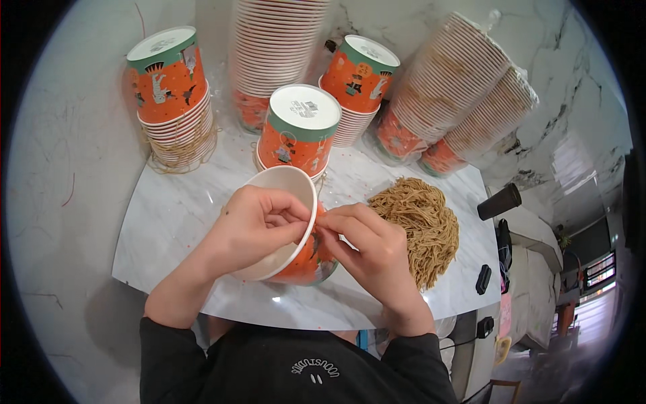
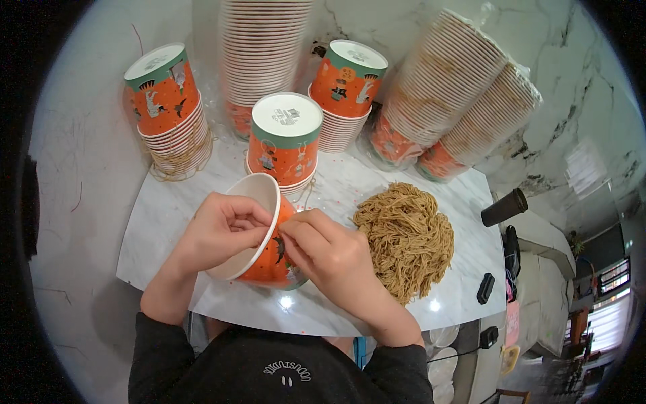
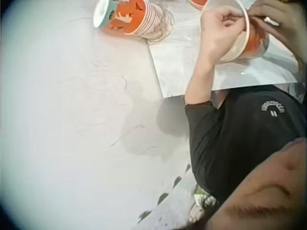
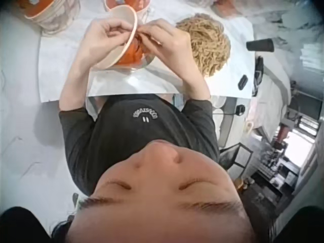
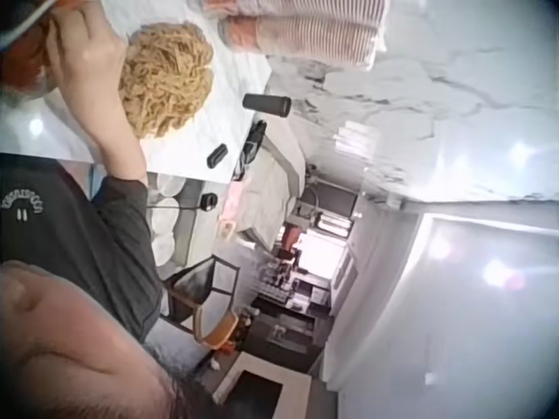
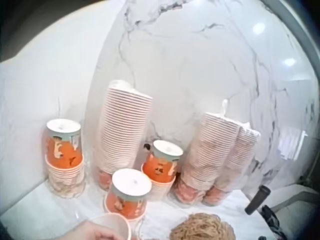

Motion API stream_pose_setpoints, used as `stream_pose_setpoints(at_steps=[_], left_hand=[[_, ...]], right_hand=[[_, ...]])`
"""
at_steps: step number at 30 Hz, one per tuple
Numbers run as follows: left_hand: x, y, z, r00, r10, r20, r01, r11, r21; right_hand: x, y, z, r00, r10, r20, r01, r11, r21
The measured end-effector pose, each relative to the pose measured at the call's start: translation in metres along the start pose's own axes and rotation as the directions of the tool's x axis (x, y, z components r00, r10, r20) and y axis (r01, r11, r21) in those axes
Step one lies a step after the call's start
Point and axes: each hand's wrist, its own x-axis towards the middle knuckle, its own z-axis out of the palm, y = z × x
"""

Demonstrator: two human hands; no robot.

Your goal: Tying rubber bands together and organizing stacks of paper cups on a table.

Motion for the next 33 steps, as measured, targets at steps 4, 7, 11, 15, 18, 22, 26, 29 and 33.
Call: stream_pose_setpoints(at_steps=[4, 7, 11, 15, 18, 22, 26, 29, 33], left_hand=[[-0.005, 0.003, 0.008, 0.992, 0.105, -0.063, -0.093, 0.98, 0.179], [-0.005, 0.006, 0.011, 0.963, 0.259, -0.069, -0.22, 0.912, 0.347], [-0.004, 0.016, 0.017, 0.96, 0.275, -0.051, -0.225, 0.866, 0.446], [0.0, 0.02, 0.026, 0.895, 0.447, -0.008, -0.331, 0.673, 0.662], [0.003, 0.027, 0.028, 0.892, 0.452, 0.014, -0.344, 0.658, 0.67], [0.005, 0.037, 0.025, 0.921, 0.386, 0.043, -0.32, 0.693, 0.646], [0.007, 0.047, 0.028, 0.919, 0.395, -0.019, -0.292, 0.71, 0.64], [0.01, 0.047, 0.029, 0.915, 0.404, -0.002, -0.311, 0.708, 0.633], [0.023, 0.036, 0.027, 0.871, 0.487, 0.07, -0.427, 0.678, 0.598]], right_hand=[[0.002, 0.003, -0.008, 0.998, 0.003, 0.057, 0.0, 0.999, -0.05], [0.001, 0.006, -0.018, 0.993, 0.05, 0.109, -0.033, 0.987, -0.154], [0.0, 0.012, -0.026, 0.851, 0.466, 0.24, -0.477, 0.879, -0.017], [0.0, 0.021, -0.013, 0.841, 0.517, 0.16, -0.475, 0.564, 0.676], [0.004, 0.011, -0.013, 0.93, 0.353, 0.1, -0.334, 0.702, 0.629], [0.002, 0.001, -0.02, 0.939, 0.318, 0.127, -0.341, 0.826, 0.45], [0.001, 0.001, -0.015, 0.943, 0.321, 0.086, -0.325, 0.835, 0.444], [0.0, 0.005, -0.009, 0.951, 0.309, 0.019, -0.291, 0.871, 0.397], [0.0, 0.02, -0.008, 0.946, 0.322, 0.038, -0.312, 0.87, 0.383]])
